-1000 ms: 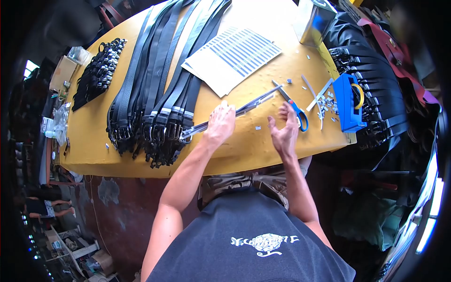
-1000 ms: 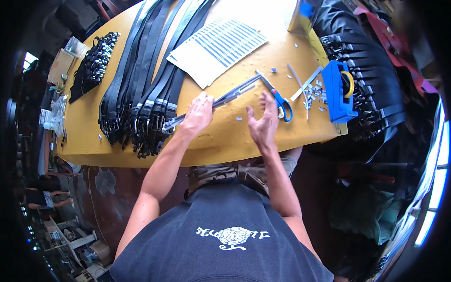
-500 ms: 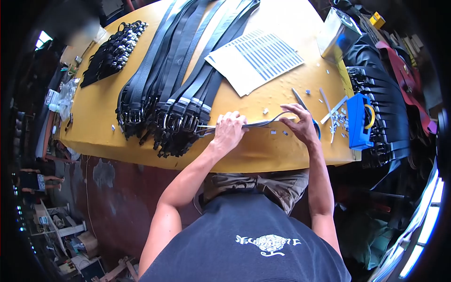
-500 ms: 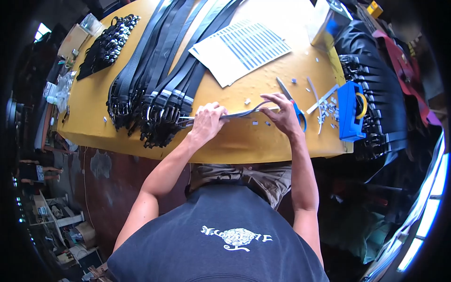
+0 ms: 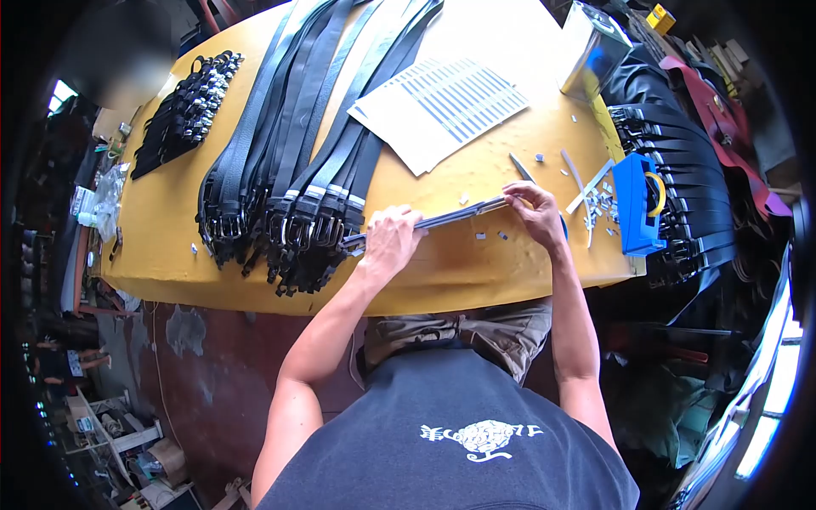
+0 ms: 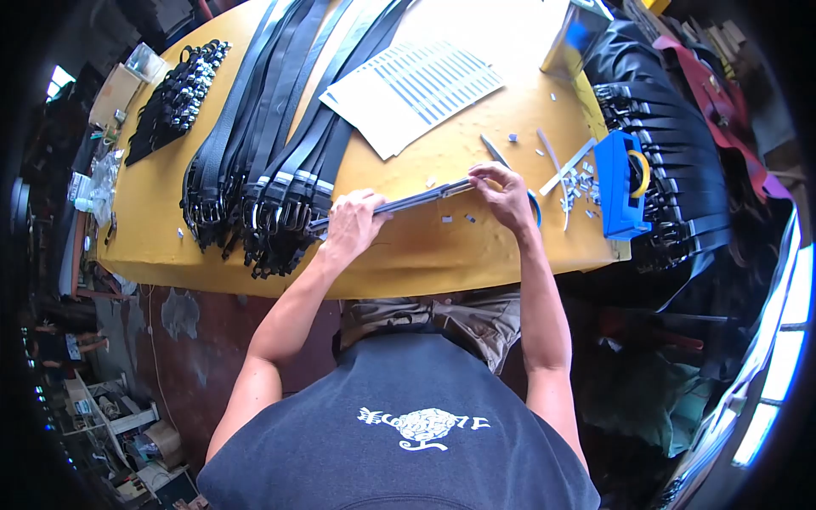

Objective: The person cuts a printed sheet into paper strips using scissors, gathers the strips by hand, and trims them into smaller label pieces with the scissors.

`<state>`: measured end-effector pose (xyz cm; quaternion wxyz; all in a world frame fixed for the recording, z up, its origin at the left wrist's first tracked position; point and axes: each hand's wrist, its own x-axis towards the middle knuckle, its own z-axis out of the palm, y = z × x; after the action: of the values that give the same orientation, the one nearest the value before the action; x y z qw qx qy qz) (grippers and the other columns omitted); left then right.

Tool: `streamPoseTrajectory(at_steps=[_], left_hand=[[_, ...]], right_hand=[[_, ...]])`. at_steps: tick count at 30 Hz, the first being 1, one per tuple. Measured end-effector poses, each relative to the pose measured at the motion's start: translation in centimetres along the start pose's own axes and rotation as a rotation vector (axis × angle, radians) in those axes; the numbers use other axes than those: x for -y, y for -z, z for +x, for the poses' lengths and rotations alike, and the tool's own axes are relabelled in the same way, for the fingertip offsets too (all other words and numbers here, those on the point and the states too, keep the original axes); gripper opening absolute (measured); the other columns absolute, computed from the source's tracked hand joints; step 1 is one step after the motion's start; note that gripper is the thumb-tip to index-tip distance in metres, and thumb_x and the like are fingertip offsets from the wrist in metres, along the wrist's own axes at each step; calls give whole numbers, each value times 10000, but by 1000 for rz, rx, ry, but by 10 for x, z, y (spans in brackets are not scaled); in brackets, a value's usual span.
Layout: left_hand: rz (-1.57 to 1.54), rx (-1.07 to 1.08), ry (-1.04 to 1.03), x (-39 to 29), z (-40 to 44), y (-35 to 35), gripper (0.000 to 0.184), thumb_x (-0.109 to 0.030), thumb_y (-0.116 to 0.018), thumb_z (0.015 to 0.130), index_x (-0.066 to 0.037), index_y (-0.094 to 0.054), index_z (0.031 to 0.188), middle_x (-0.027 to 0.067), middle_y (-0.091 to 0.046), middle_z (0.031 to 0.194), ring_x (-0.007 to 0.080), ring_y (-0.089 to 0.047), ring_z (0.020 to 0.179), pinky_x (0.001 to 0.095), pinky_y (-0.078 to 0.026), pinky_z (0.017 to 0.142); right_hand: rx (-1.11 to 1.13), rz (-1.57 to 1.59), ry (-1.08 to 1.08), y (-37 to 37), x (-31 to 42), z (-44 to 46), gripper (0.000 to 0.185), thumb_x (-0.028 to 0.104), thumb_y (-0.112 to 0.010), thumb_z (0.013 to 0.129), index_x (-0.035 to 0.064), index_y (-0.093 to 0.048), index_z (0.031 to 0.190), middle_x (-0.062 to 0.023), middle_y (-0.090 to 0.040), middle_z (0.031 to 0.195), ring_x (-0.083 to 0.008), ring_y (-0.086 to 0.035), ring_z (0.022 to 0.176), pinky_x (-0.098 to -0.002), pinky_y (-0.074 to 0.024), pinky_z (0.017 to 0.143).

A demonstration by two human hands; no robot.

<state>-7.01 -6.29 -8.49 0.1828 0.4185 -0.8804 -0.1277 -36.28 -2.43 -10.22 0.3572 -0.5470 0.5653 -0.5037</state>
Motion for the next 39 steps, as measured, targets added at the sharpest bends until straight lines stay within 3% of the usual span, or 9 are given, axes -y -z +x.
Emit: streamPoseTrajectory(at_steps=[11,13,14,17,18,21,25,30,39], left_hand=[[-26,-31,55,1,-12,-3,206,-207,-721,784,-91,-669,945,92,-644,918,288,-612,925,393,-473,823],[-41,-18,45,-1,-13,-6,200,-192,-716,784,-86,-667,947,100,-641,922,297,-611,920,403,-477,821],[-45,-15,39,-3,-12,-7,198,-184,-714,785,-83,-667,948,104,-639,924,301,-611,917,407,-478,819],[-59,-31,53,3,-13,-5,193,-161,-706,782,-77,-665,950,116,-632,923,312,-609,909,414,-484,811],[-65,-36,62,4,-15,-5,191,-154,-704,780,-75,-664,950,119,-630,922,315,-608,906,415,-486,807],[-52,-34,27,-5,-10,-7,182,-133,-693,779,-70,-664,947,125,-621,909,324,-606,894,415,-490,803],[-57,-33,13,-2,-10,-10,190,-113,-674,778,-75,-664,964,124,-615,921,331,-600,909,427,-489,795],[-49,-63,-34,-5,-7,-14,188,-113,-672,800,-48,-653,975,131,-612,875,342,-607,858,427,-497,759],[-417,-14,24,-26,40,-34,186,-183,-707,799,-22,-652,872,172,-670,767,335,-669,717,416,-519,628]], right_hand=[[31,-32,-166,-37,39,-20,280,83,-637,887,4,-603,1153,-104,-643,1134,-155,-637,940,-264,-519,796],[38,-326,120,-54,32,-20,293,128,-642,894,26,-602,1166,-102,-644,1139,-162,-639,914,-267,-525,775],[55,-168,-38,-59,44,-23,294,135,-643,890,43,-606,1167,-109,-643,1146,-194,-639,893,-292,-515,805],[-69,-173,84,-57,32,-19,303,115,-621,895,31,-589,1184,-134,-638,1138,-209,-636,884,-314,-507,828],[-75,-35,-45,-57,30,-23,322,99,-598,899,23,-566,1211,-155,-632,1141,-214,-639,885,-325,-501,830],[-32,-182,230,-81,18,-27,340,107,-587,905,19,-548,1232,-165,-635,1124,-205,-640,862,-318,-508,804],[-74,-100,53,-82,26,-30,409,113,-602,894,25,-501,1281,-178,-617,1140,-247,-647,849,-337,-512,787],[13,-343,250,-98,33,-34,481,167,-688,832,78,-518,1272,-213,-541,1230,-373,-517,1134,-426,-426,975],[-143,-343,217,-39,29,-24,464,169,-763,765,34,-602,1178,-153,-623,1059,-282,-594,964,-362,-455,895]])
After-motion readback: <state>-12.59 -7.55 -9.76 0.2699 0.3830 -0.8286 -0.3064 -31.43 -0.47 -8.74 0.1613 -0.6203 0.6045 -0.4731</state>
